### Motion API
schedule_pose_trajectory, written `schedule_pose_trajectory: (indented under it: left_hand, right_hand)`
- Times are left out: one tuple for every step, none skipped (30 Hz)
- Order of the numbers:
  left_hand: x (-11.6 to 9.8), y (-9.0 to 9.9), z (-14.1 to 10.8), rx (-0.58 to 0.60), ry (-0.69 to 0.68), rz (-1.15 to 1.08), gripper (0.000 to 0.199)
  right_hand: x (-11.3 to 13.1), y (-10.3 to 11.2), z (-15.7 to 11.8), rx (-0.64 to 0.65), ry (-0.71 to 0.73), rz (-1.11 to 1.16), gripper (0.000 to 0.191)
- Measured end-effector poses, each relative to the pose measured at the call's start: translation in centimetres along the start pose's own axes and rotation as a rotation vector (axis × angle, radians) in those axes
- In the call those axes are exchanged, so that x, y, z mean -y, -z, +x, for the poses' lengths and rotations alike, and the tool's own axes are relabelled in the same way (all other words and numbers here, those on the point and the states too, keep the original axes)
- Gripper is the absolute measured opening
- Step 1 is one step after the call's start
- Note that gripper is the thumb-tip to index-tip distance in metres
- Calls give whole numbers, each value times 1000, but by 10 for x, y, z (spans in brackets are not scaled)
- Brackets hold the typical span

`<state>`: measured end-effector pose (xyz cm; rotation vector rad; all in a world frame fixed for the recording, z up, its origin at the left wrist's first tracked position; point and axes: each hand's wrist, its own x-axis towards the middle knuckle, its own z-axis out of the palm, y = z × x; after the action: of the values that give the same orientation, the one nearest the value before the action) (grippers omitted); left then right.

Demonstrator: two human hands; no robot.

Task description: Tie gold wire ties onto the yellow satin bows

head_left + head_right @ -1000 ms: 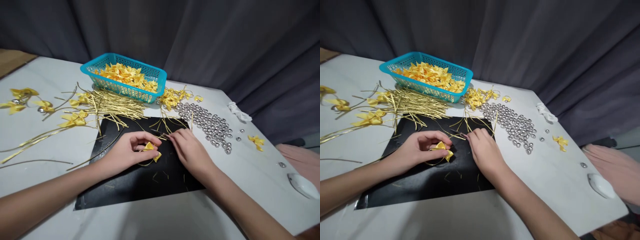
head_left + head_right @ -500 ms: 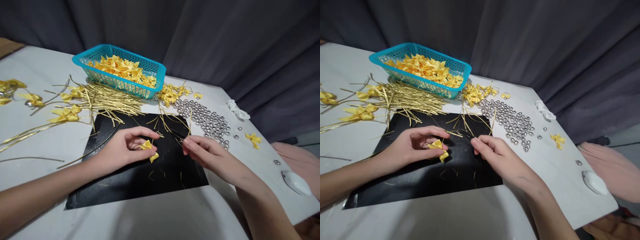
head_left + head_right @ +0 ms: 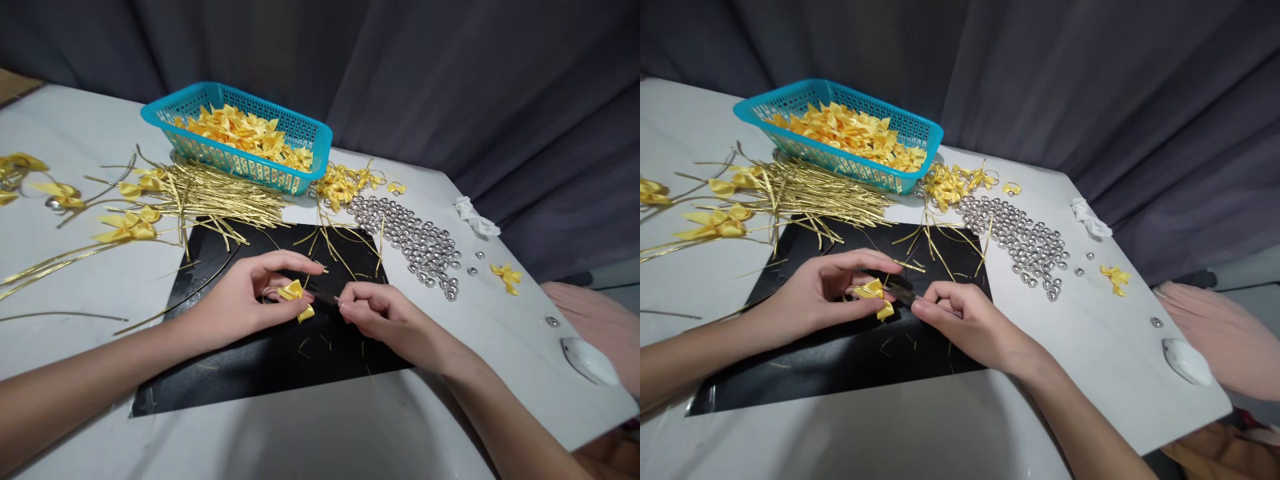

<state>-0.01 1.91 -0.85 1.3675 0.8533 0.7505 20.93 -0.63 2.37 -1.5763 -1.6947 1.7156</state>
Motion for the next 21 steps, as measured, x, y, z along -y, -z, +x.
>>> schedule_pose_trajectory:
  left_hand:
    - [0, 0, 0, 1, -2, 2, 29]
    - [-1, 0, 0, 2, -2, 3, 29]
    - [-1, 0, 0, 2, -1, 2, 29]
    - [-2, 1, 1, 4, 1, -3, 29]
    - [-2, 1, 1, 8, 5, -10, 30]
    - [-2, 1, 1, 12, 7, -16, 30]
    - [-3, 1, 1, 15, 8, -20, 30]
    - [-3, 1, 1, 18, 8, -20, 30]
    - [-3, 1, 0, 19, 6, -16, 29]
    - [-2, 1, 0, 19, 4, -9, 29]
    - [-2, 1, 0, 19, 3, -2, 29]
    - [-2, 1, 0, 21, 6, 5, 29]
    - [-2, 1, 0, 26, 14, 10, 31]
    - [-2, 2, 0, 32, 23, 13, 32]
    - [-2, 2, 0, 37, 34, 14, 34]
    - [-2, 2, 0, 43, 47, 13, 36]
    - [-2, 2, 0, 46, 58, 12, 37]
    - [-3, 3, 0, 47, 66, 10, 38]
    - [-3, 3, 1, 48, 71, 8, 39]
    - [-4, 3, 1, 50, 74, 7, 39]
    - [-4, 3, 1, 53, 76, 6, 39]
  right_hand:
    - [0, -2, 1, 8, 0, 12, 44]
    - [-1, -3, 1, 20, 3, 29, 45]
    - [-1, -4, 2, 30, 11, 47, 45]
    - [-2, -4, 3, 42, 22, 64, 45]
    - [-3, -4, 3, 54, 30, 76, 45]
    - [-4, -4, 4, 62, 35, 80, 45]
    - [-5, -3, 4, 66, 37, 77, 44]
    - [-5, -3, 5, 70, 36, 71, 44]
    - [-6, -2, 5, 75, 35, 64, 44]
    - [-6, -2, 6, 78, 35, 57, 43]
    - [-6, -2, 6, 81, 36, 54, 43]
    - [-6, -2, 7, 87, 39, 56, 43]
    - [-6, -2, 7, 95, 41, 61, 43]
    - [-7, -2, 8, 105, 44, 68, 43]
    - [-8, -1, 8, 117, 44, 76, 43]
    - [-9, -1, 9, 132, 42, 89, 43]
    - [-11, -1, 10, 150, 38, 105, 44]
    - [-12, 0, 10, 168, 33, 127, 44]
    - [-14, 0, 11, 184, 28, 151, 44]
    - [-16, 1, 12, 196, 25, 172, 43]
    - [-17, 1, 12, 202, 24, 186, 43]
